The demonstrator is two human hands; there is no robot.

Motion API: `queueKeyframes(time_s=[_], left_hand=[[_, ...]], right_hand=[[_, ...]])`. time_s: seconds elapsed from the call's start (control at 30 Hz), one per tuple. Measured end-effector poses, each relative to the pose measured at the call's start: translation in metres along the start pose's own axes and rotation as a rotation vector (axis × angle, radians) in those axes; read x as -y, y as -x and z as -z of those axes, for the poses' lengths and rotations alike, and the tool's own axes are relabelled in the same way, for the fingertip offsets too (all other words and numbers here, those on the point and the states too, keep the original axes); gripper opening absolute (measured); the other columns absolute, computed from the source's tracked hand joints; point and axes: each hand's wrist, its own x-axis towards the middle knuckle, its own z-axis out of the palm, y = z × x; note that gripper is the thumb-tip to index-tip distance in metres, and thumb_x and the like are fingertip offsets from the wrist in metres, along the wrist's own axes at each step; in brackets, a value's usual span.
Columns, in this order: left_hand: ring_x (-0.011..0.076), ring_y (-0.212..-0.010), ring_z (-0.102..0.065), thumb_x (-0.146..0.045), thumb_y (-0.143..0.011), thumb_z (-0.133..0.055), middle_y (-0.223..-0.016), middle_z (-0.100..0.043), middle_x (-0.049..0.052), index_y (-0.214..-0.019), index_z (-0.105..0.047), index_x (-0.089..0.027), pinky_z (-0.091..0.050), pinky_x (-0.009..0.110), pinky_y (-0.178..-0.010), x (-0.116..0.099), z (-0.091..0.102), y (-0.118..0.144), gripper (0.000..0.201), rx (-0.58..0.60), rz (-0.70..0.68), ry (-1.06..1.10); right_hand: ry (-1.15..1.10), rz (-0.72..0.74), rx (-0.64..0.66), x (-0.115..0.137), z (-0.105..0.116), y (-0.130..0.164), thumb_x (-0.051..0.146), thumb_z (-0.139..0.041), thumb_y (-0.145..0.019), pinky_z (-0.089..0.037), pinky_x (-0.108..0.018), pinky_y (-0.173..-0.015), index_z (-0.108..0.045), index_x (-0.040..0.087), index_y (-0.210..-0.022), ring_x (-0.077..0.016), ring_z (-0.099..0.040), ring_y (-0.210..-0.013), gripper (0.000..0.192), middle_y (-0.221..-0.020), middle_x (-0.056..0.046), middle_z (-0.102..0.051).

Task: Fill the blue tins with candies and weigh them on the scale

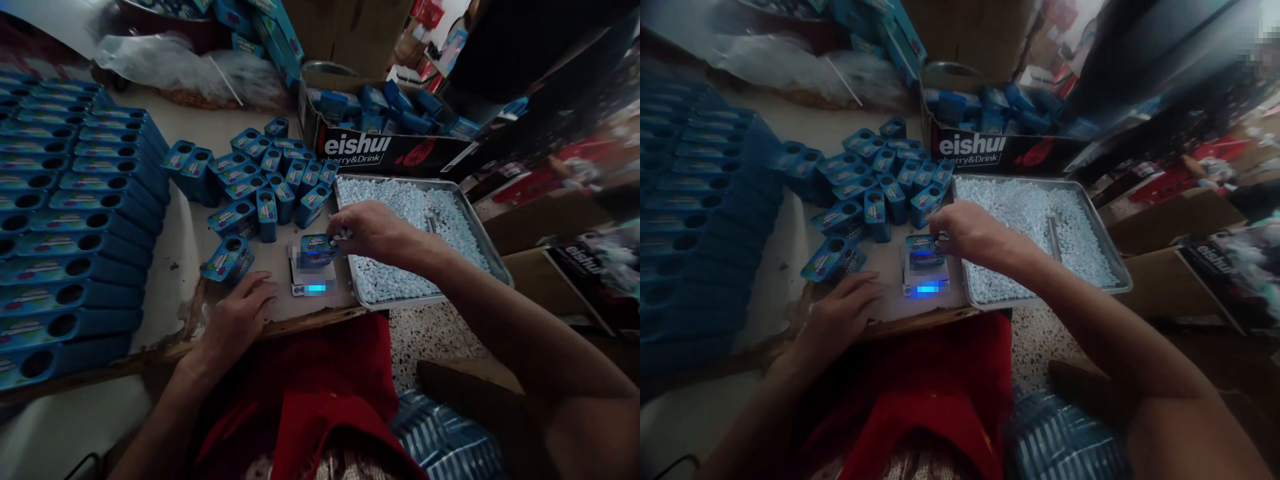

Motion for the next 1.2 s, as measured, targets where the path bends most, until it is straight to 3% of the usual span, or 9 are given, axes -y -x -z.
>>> queueKeyframes(time_s=[0.13,0.33,0.5,0.63,0.7,0.8,0.93,1.07,1.2], left_hand=[[0.0219,-0.117,-0.072,-0.02,-0.101,-0.056,-0.131,-0.069,0.01,-0.111,-0.072,-0.019,-0.061,0.032,-0.098,0.003,-0.002,0.001,0.019,-0.01,-0.002,-0.003],[0.0212,-0.114,-0.073,-0.021,-0.101,-0.056,-0.128,-0.07,0.01,-0.109,-0.072,-0.019,-0.06,0.032,-0.1,0.004,-0.003,0.002,0.018,-0.022,-0.014,0.008],[0.019,-0.111,-0.074,-0.021,-0.1,-0.058,-0.125,-0.072,0.007,-0.109,-0.073,-0.021,-0.06,0.029,-0.1,-0.002,0.004,0.001,0.018,-0.029,-0.004,-0.018],[0.0201,-0.111,-0.074,-0.024,-0.101,-0.058,-0.124,-0.074,0.007,-0.11,-0.075,-0.022,-0.059,0.03,-0.103,-0.008,0.008,-0.003,0.019,-0.024,0.009,-0.034],[0.0206,-0.111,-0.074,-0.025,-0.101,-0.058,-0.122,-0.074,0.007,-0.11,-0.076,-0.022,-0.06,0.031,-0.103,-0.01,0.009,-0.005,0.02,-0.018,0.007,-0.029],[0.0205,-0.109,-0.074,-0.024,-0.1,-0.06,-0.12,-0.075,0.008,-0.108,-0.076,-0.021,-0.06,0.031,-0.101,-0.013,0.007,-0.008,0.018,-0.031,-0.01,-0.025],[0.019,-0.108,-0.074,-0.02,-0.1,-0.06,-0.118,-0.075,0.007,-0.108,-0.075,-0.02,-0.06,0.031,-0.1,-0.018,0.007,-0.013,0.017,-0.05,-0.017,-0.055],[0.0176,-0.105,-0.074,-0.02,-0.1,-0.062,-0.115,-0.076,0.006,-0.11,-0.074,-0.021,-0.058,0.029,-0.1,-0.021,0.01,-0.019,0.016,-0.112,-0.014,-0.096],[0.0181,-0.104,-0.074,-0.022,-0.1,-0.061,-0.112,-0.076,0.005,-0.11,-0.073,-0.022,-0.059,0.029,-0.099,-0.021,0.01,-0.023,0.015,-0.147,0.003,-0.113]], right_hand=[[-0.133,-0.029,-0.057,0.001,-0.001,0.001,0.018,-0.081,-0.079,-0.044,-0.029,-0.071,-0.083,0.024,-0.106,-0.0161,-0.065,-0.074,0.028,-0.085,-0.001,-0.075],[-0.494,-0.125,-0.167,-0.002,-0.002,0.006,0.017,-0.082,-0.074,-0.049,-0.03,-0.066,-0.082,0.019,-0.08,-0.0156,-0.064,-0.069,0.007,-0.074,0.0,-0.072],[-1.096,-0.461,-0.42,-0.035,0.0,0.022,0.018,-0.085,-0.074,-0.059,-0.025,-0.067,-0.078,0.018,-0.081,-0.0136,-0.067,-0.072,0.011,-0.079,-0.002,-0.073],[-1.611,-0.842,-0.605,-0.064,-0.019,0.05,0.007,-0.075,-0.084,-0.056,-0.012,-0.058,-0.069,0.018,-0.082,-0.0073,-0.064,-0.068,0.012,-0.079,-0.001,-0.069],[-1.77,-0.979,-0.58,-0.071,-0.035,0.066,0.007,-0.068,-0.09,-0.054,-0.01,-0.051,-0.067,0.017,-0.083,-0.0068,-0.06,-0.063,0.012,-0.077,-0.002,-0.066],[-1.862,-1.067,-0.43,-0.069,-0.059,0.083,0.005,-0.065,-0.091,-0.055,-0.011,-0.05,-0.068,0.015,-0.086,-0.0079,-0.061,-0.062,0.011,-0.078,-0.005,-0.067],[-1.763,-0.926,-0.264,-0.057,-0.065,0.089,-0.006,-0.069,-0.077,-0.06,-0.012,-0.064,-0.073,0.011,-0.095,-0.0095,-0.069,-0.072,0.025,-0.091,-0.01,-0.074],[-1.488,-0.567,-0.171,-0.047,-0.038,0.073,0.015,-0.079,-0.084,-0.06,-0.017,-0.062,-0.076,0.012,-0.104,-0.0106,-0.07,-0.07,0.021,-0.097,-0.011,-0.078],[-1.121,-0.335,-0.099,-0.036,-0.008,0.043,0.028,-0.083,-0.083,-0.053,-0.023,-0.053,-0.077,0.016,-0.099,-0.0123,-0.067,-0.061,0.021,-0.079,-0.005,-0.076]])
